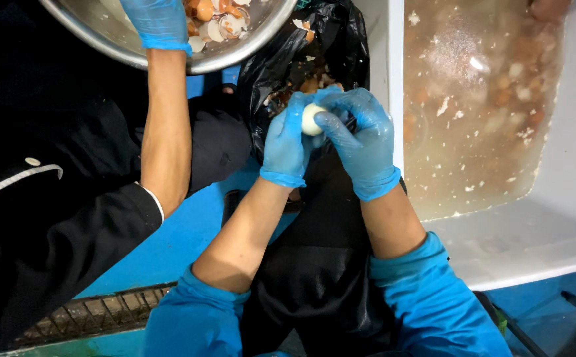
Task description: The person sits on the floor at a food-processing station and peels boiled eggs by hand. They take brown-shelled boiled eggs from a water-filled tub, crack and peel off the shells, drop the shells into a black bag, and place the peeled white eggs into a metal basin; a skimmer is occasionally used to scoop eggs from the water.
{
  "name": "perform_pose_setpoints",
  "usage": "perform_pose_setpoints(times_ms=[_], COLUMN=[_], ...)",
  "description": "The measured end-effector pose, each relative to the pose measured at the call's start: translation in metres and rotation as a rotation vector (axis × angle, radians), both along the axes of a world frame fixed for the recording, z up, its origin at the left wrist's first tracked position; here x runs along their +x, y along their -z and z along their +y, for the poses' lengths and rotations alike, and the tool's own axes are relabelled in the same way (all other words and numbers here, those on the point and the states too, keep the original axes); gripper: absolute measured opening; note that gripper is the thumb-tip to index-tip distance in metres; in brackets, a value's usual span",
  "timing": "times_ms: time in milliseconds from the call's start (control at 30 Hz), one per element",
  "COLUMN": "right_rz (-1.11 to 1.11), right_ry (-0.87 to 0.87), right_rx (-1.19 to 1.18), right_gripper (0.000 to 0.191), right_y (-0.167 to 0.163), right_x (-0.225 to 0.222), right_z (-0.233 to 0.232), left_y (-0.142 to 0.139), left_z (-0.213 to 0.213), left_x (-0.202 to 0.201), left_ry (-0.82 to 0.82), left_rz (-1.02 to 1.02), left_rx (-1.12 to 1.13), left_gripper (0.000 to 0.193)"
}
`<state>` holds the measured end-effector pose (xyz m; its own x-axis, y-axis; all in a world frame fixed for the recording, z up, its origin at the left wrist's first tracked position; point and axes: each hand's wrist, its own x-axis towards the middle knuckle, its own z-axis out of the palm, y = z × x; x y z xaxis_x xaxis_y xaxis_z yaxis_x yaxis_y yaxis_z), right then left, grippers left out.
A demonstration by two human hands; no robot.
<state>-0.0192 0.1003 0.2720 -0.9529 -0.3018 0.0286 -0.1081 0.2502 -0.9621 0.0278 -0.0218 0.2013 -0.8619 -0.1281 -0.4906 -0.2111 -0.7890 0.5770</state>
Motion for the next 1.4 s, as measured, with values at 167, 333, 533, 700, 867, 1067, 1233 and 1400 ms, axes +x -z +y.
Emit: perform_pose_setpoints(times_ms=[167, 333, 533, 700, 867, 1067, 1233, 1400], right_rz=[-0.010, -0.063, 0.006, 0.027, -0.035, -0.226, -0.071, -0.037], right_ry=[0.098, 0.210, -0.016, -0.116, -0.049, 0.114, -0.072, -0.104], right_rx=[0.109, 0.074, -0.105, 0.053, 0.008, -0.094, -0.060, 0.017], right_gripper=[0.009, 0.013, 0.022, 0.036, 0.016, 0.012, 0.017, 0.022], right_y=[-0.001, 0.005, 0.000, -0.010, -0.001, 0.004, -0.009, 0.000], right_x=[0.000, -0.004, -0.001, -0.004, -0.002, 0.006, 0.002, 0.000], right_z=[0.000, 0.000, 0.004, 0.000, -0.003, -0.002, -0.002, 0.003], left_y=[0.000, -0.012, -0.010, 0.001, 0.006, 0.003, 0.003, 0.003], left_z=[0.000, -0.007, -0.012, -0.007, -0.006, -0.006, -0.010, -0.005], left_x=[0.000, -0.003, -0.005, -0.004, 0.001, 0.012, 0.003, 0.007], left_ry=[0.041, 0.057, -0.008, -0.086, -0.050, 0.015, -0.078, -0.039], left_rz=[-0.030, 0.100, 0.092, 0.045, 0.056, -0.041, 0.008, 0.006], left_rx=[-0.025, 0.040, 0.016, -0.123, -0.350, -0.157, -0.141, -0.251], left_gripper=[0.039, 0.042, 0.038, 0.033, 0.031, 0.037, 0.037, 0.042])
